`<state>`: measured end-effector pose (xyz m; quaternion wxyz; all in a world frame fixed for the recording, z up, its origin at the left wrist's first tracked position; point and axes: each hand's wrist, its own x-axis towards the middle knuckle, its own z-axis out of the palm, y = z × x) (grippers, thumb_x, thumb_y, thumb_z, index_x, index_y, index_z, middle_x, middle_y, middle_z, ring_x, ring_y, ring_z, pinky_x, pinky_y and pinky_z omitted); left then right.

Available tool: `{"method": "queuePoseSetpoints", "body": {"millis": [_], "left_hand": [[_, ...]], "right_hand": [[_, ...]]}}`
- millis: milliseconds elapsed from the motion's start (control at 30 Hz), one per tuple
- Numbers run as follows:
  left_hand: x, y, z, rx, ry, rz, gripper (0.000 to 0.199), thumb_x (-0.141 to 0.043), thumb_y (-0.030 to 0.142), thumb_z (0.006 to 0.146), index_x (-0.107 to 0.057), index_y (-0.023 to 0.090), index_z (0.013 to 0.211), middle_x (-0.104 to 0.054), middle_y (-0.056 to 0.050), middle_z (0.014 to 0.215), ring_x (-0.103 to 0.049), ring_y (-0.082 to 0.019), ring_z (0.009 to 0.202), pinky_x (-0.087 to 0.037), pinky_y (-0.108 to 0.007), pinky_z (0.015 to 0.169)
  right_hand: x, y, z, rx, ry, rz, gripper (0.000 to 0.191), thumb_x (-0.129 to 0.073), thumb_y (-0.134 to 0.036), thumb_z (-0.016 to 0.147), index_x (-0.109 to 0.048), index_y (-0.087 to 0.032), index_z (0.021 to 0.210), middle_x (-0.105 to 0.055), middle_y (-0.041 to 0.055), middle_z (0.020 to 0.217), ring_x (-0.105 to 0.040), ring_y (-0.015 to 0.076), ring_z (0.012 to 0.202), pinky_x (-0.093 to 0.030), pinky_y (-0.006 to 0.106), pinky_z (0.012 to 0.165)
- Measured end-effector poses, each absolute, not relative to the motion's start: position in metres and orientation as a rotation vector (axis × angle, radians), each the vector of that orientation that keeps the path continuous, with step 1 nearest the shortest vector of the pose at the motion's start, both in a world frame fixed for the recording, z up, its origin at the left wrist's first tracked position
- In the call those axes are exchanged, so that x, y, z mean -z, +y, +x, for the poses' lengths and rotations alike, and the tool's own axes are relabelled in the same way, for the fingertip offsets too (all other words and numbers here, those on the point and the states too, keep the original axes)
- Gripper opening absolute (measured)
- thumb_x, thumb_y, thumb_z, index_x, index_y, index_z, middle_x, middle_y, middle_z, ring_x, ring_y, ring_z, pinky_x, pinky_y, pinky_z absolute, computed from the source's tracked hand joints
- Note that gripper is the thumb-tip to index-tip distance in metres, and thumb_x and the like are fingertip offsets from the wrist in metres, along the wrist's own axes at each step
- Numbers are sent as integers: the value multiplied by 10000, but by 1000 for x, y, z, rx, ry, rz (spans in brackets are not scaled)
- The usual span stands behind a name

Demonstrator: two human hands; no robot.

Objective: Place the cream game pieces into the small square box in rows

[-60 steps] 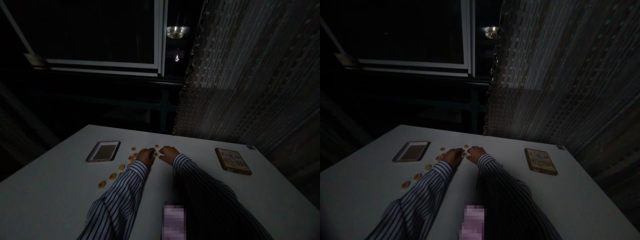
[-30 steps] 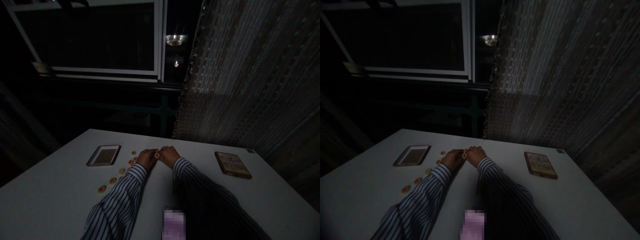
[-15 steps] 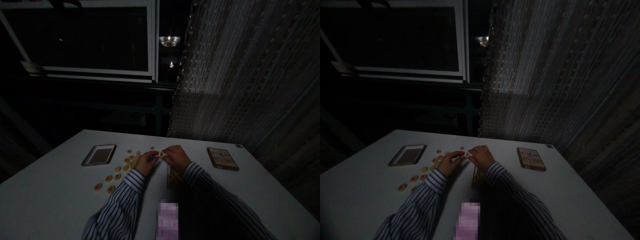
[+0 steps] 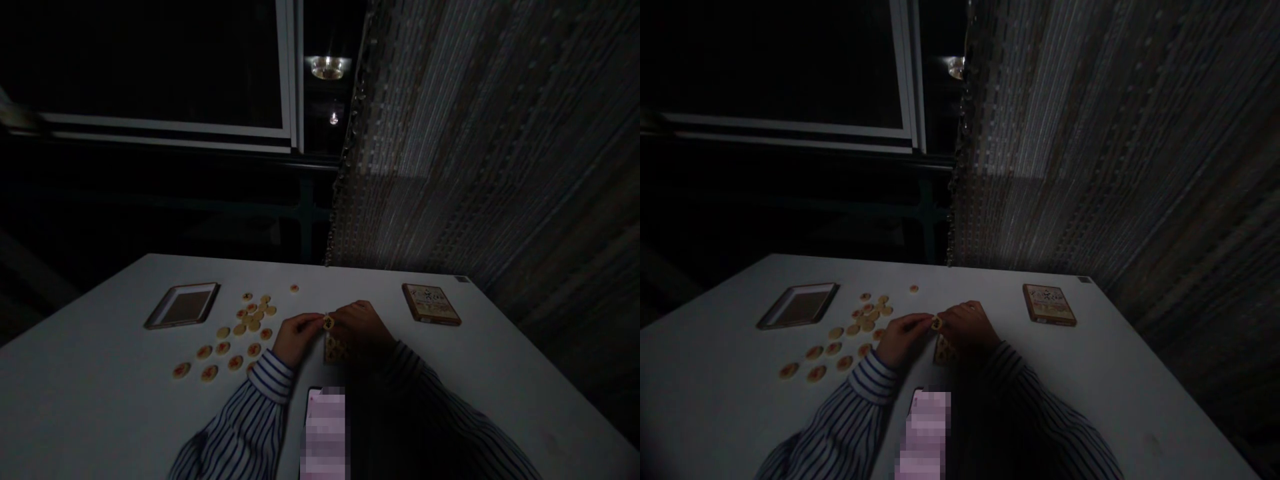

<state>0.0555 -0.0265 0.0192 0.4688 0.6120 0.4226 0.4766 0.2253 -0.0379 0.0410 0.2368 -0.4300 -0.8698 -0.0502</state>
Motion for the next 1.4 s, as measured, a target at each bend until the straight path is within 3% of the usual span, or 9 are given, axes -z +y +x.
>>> {"method": "queuePoseSetpoints", "body": {"millis": [167,333,567,900,1133,1400], "left_hand": [[-15,-31,58,-1181,1068,1397,247,-603,337,619,-660,145,765,-674,-55,774,-599,-182,765,-462,-294,748],[-7,-32,61,-1233,1098,1353,243,-599,342,624,-658,158,770,-673,-50,781,-598,-177,772,-464,-289,754],[-3,-33,64,-1254,1092,1318,248,-603,329,630,-649,144,789,-666,-59,803,-591,-173,794,-450,-285,772],[1,-35,63,-1224,1112,1319,249,-600,339,624,-655,147,773,-671,-56,790,-596,-171,779,-452,-285,756],[1,-36,62,-1203,1113,1347,257,-599,328,624,-657,141,790,-673,-59,793,-598,-180,782,-454,-306,770],[0,-36,62,-1155,1092,1361,237,-593,329,621,-667,156,764,-677,-44,782,-599,-184,785,-454,-301,773]], "right_hand": [[-37,-38,225,-126,-2323,-1254,273,-461,-341,767,-563,-199,977,-637,46,868,-562,154,816,-371,294,749],[-27,-41,222,-615,-2029,-1194,300,-490,-342,741,-545,-192,994,-628,45,915,-578,143,808,-445,250,692],[-18,-39,219,-963,-1691,-1177,261,-547,-333,695,-538,-176,904,-638,38,783,-594,136,700,-475,257,622],[-17,-35,225,-842,-1779,-1164,241,-528,-333,713,-606,-182,884,-627,53,878,-576,152,804,-456,275,721],[-17,-33,229,-604,-2051,-1120,261,-471,-340,760,-619,-202,924,-613,53,816,-568,136,746,-448,254,674],[-22,-37,227,-654,-2016,-1113,234,-481,-338,754,-610,-200,892,-624,38,837,-570,127,763,-448,252,694]]}}
